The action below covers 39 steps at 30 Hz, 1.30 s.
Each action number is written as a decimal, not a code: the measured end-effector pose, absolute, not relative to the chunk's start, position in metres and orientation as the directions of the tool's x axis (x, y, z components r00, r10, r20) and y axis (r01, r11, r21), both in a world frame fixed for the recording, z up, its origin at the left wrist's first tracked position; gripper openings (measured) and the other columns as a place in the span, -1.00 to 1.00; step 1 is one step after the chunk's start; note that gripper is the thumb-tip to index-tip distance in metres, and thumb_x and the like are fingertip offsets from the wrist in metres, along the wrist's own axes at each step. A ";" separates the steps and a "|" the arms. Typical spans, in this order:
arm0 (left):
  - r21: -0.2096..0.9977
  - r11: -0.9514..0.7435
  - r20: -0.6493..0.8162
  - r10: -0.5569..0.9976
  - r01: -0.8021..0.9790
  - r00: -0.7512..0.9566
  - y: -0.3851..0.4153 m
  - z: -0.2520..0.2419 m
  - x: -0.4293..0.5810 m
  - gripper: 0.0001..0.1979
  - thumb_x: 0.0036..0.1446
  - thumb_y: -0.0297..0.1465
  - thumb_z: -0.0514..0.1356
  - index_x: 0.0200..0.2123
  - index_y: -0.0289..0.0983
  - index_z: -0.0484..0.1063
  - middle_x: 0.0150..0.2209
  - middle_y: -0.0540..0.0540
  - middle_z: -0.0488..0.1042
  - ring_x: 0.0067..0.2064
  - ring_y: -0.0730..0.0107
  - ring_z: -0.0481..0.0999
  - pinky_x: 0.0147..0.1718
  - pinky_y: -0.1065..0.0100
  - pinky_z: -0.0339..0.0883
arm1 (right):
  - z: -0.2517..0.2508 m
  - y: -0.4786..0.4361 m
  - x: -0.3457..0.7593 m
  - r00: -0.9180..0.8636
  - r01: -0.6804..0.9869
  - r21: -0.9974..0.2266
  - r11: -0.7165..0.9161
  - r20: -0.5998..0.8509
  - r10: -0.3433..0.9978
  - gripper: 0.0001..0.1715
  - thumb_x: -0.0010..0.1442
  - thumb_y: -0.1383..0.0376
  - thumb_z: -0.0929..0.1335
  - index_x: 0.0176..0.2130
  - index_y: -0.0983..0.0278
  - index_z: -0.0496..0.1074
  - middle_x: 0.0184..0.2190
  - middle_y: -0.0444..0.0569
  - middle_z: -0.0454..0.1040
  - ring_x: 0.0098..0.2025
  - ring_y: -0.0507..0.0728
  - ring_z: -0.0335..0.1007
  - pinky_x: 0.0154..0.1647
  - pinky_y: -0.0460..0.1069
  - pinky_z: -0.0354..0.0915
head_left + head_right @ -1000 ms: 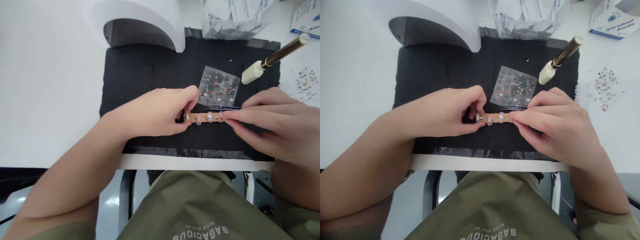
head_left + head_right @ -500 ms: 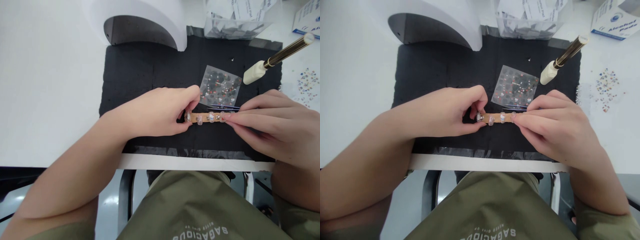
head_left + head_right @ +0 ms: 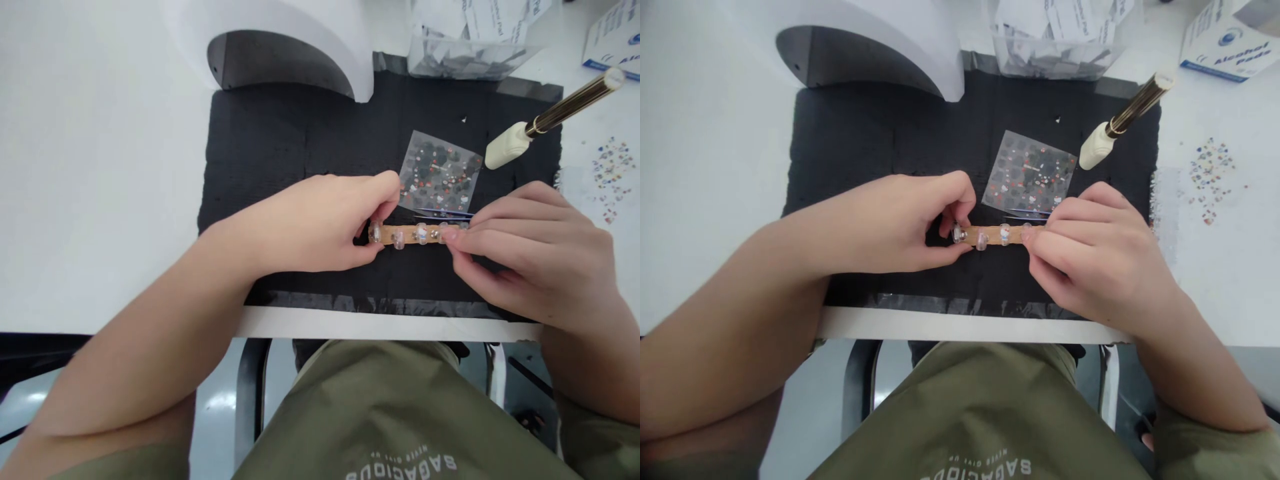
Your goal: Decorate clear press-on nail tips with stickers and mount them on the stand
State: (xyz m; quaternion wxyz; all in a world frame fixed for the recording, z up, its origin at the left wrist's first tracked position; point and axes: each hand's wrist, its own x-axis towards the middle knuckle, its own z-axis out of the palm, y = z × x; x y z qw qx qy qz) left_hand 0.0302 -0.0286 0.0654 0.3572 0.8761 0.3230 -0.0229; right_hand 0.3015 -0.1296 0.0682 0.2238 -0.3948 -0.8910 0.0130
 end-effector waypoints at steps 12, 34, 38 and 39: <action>0.597 -0.536 -0.286 0.553 0.597 0.783 -0.029 0.068 0.032 -0.74 0.17 -0.40 0.36 -0.20 -0.13 0.30 -0.34 0.05 0.58 -0.43 0.32 0.51 -0.40 0.25 0.17 | 0.065 -0.129 0.300 -0.580 0.720 -0.167 0.674 0.389 0.716 -0.63 0.39 0.44 0.51 -0.35 0.07 0.38 -0.47 -0.23 0.57 -0.37 0.17 0.60 -0.35 0.21 0.31; 0.622 -0.532 -0.273 0.540 0.574 0.796 -0.028 0.066 0.028 -0.72 0.19 -0.33 0.33 -0.21 -0.12 0.23 -0.35 0.05 0.59 -0.44 0.36 0.53 -0.44 0.32 0.24 | 0.051 -0.126 0.289 -0.462 0.723 -0.231 0.651 0.537 0.705 -0.75 0.40 0.43 0.46 -0.29 0.10 0.55 -0.44 -0.20 0.62 -0.33 0.15 0.54 -0.28 0.12 0.40; 0.618 -0.536 -0.276 0.537 0.575 0.797 -0.028 0.066 0.027 -0.72 0.19 -0.33 0.33 -0.21 -0.12 0.22 -0.34 0.04 0.59 -0.44 0.35 0.54 -0.44 0.32 0.25 | 0.055 -0.127 0.287 -0.387 0.721 -0.283 0.632 0.593 0.706 -0.72 0.40 0.50 0.45 -0.20 0.08 0.54 -0.38 -0.23 0.68 -0.30 0.14 0.59 -0.23 0.12 0.43; 0.615 -0.538 -0.278 0.537 0.577 0.797 -0.028 0.066 0.028 -0.72 0.19 -0.34 0.32 -0.21 -0.12 0.22 -0.34 0.04 0.59 -0.44 0.35 0.54 -0.44 0.32 0.25 | 0.056 -0.126 0.288 -0.380 0.721 -0.275 0.636 0.611 0.694 -0.73 0.40 0.50 0.45 -0.18 0.09 0.53 -0.37 -0.24 0.68 -0.31 0.14 0.59 -0.24 0.12 0.42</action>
